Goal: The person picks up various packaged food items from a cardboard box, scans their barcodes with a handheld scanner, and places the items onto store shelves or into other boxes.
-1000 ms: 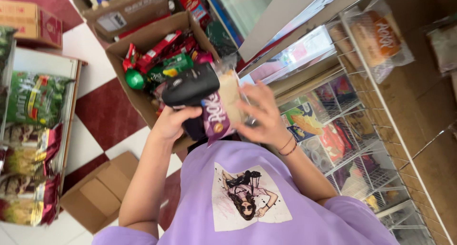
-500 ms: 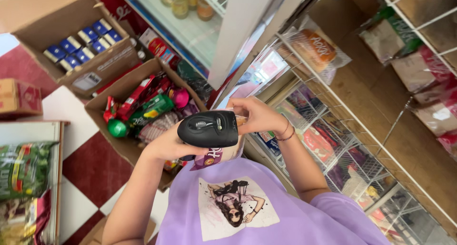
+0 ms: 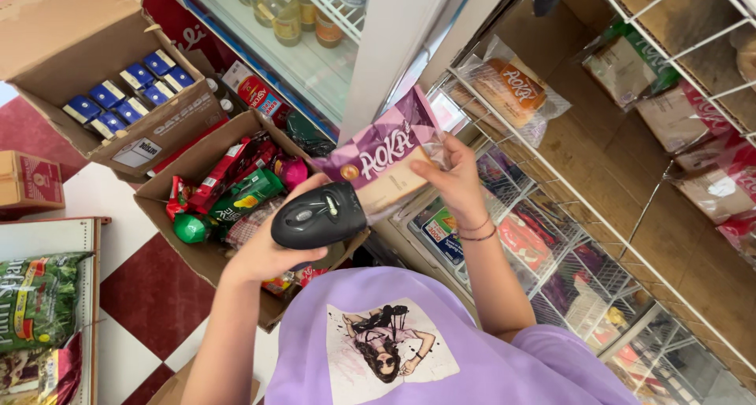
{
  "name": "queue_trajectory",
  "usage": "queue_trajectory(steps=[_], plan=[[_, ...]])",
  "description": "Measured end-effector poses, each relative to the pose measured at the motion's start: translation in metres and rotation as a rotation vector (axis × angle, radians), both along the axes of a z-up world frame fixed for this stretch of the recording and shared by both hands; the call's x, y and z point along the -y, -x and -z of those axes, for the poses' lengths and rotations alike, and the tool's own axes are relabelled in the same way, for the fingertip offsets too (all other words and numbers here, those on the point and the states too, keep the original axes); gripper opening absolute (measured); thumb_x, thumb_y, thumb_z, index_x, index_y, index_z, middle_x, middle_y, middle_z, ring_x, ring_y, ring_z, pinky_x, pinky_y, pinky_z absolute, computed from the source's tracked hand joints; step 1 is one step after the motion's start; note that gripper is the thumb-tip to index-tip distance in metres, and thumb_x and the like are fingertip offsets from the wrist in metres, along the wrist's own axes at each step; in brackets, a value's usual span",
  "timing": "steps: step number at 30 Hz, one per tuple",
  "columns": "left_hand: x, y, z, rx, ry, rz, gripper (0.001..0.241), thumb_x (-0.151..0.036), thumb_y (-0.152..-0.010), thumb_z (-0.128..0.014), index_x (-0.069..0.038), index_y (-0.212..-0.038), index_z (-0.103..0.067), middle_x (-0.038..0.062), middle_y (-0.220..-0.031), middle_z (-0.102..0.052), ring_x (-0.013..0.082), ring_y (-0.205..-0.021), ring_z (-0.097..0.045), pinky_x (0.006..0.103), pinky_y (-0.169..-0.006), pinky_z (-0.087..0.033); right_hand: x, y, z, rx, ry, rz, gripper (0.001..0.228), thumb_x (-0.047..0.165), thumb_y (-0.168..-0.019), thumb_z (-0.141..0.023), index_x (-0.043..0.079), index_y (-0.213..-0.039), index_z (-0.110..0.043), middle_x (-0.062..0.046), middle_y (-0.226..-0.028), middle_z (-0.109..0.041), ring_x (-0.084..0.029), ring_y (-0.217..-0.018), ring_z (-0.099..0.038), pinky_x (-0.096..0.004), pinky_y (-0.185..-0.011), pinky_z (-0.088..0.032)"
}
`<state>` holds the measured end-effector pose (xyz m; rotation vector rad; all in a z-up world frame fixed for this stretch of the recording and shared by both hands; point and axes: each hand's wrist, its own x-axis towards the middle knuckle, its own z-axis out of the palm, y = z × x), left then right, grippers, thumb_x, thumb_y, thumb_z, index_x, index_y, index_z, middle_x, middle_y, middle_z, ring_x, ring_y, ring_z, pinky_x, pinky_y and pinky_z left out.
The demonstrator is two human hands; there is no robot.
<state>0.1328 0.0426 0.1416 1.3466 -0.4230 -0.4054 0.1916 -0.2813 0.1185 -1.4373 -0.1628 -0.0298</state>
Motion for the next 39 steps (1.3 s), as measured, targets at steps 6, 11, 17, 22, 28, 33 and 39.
queue_trajectory(steps=[6, 11, 17, 22, 28, 33, 39], plan=[[0.01, 0.007, 0.038, -0.137, 0.144, -0.138, 0.079, 0.008, -0.074, -0.078, -0.005, -0.146, -0.047, 0.007, -0.13, -0.066, 0.0168, -0.118, -0.063, 0.0348, -0.104, -0.048, -0.028, 0.012, -0.004, -0.052, -0.139, 0.007, 0.046, -0.002, -0.092, -0.074, -0.003, -0.135, -0.059, -0.008, -0.124, -0.071, -0.012, -0.112, -0.066, -0.028, -0.101, -0.052], [-0.002, 0.007, 0.053, -0.028, 0.141, -0.214, 0.045, 0.008, -0.083, -0.075, 0.0, -0.127, -0.067, 0.008, -0.112, -0.076, 0.0195, -0.106, -0.072, 0.0367, -0.097, -0.057, -0.021, 0.015, -0.005, -0.006, -0.148, -0.089, 0.047, 0.001, -0.095, -0.073, -0.002, -0.139, -0.056, -0.007, -0.128, -0.07, -0.012, -0.117, -0.065, -0.029, -0.105, -0.051], [-0.002, 0.014, 0.058, -0.055, 0.189, -0.367, 0.053, 0.008, -0.077, -0.078, -0.001, -0.128, -0.065, 0.005, -0.12, -0.07, 0.0166, -0.111, -0.063, 0.0352, -0.099, -0.05, 0.003, 0.014, 0.044, -0.11, -0.206, -0.009, 0.022, 0.027, -0.112, -0.057, 0.007, -0.118, -0.063, -0.002, -0.097, -0.071, -0.007, -0.083, -0.066, -0.022, -0.071, -0.052], [0.0, 0.015, 0.045, -0.152, 0.41, -0.396, 0.061, 0.007, -0.076, -0.074, 0.0, -0.136, -0.062, 0.009, -0.127, -0.068, 0.0225, -0.12, -0.063, 0.0389, -0.106, -0.048, 0.008, 0.023, 0.059, -0.039, -0.005, 0.164, 0.045, 0.033, -0.12, -0.052, 0.001, -0.092, -0.066, 0.001, -0.079, -0.06, -0.004, -0.069, -0.047, -0.02, -0.061, -0.037], [0.013, 0.01, 0.009, -0.167, 0.664, -0.291, 0.068, -0.002, -0.079, -0.066, 0.001, -0.146, -0.055, 0.025, -0.145, -0.061, 0.0359, -0.133, -0.058, 0.0501, -0.116, -0.044, -0.011, 0.037, 0.035, -0.003, -0.267, 0.197, 0.035, 0.033, -0.112, -0.05, 0.005, -0.095, -0.062, -0.002, -0.091, -0.07, -0.012, -0.081, -0.069, -0.031, -0.074, -0.06], [0.02, 0.008, 0.004, -0.156, 0.642, -0.269, 0.07, -0.002, -0.077, -0.065, 0.002, -0.146, -0.053, 0.026, -0.147, -0.059, 0.0372, -0.148, -0.05, 0.0497, -0.123, -0.038, -0.002, 0.045, 0.025, 0.007, -0.353, 0.102, 0.037, 0.035, -0.12, -0.048, 0.003, -0.106, -0.062, -0.006, -0.101, -0.07, -0.017, -0.093, -0.07, -0.037, -0.083, -0.062], [0.034, 0.007, -0.006, -0.169, 0.62, -0.184, 0.08, -0.004, -0.074, -0.068, 0.002, -0.151, -0.048, 0.024, -0.15, -0.056, 0.0343, -0.146, -0.05, 0.0475, -0.122, -0.037, 0.005, 0.068, -0.009, 0.131, -0.229, -0.187, 0.079, 0.006, -0.095, -0.073, 0.013, -0.157, -0.025, -0.007, -0.148, -0.05, -0.022, -0.123, -0.065, -0.044, -0.086, -0.063]])
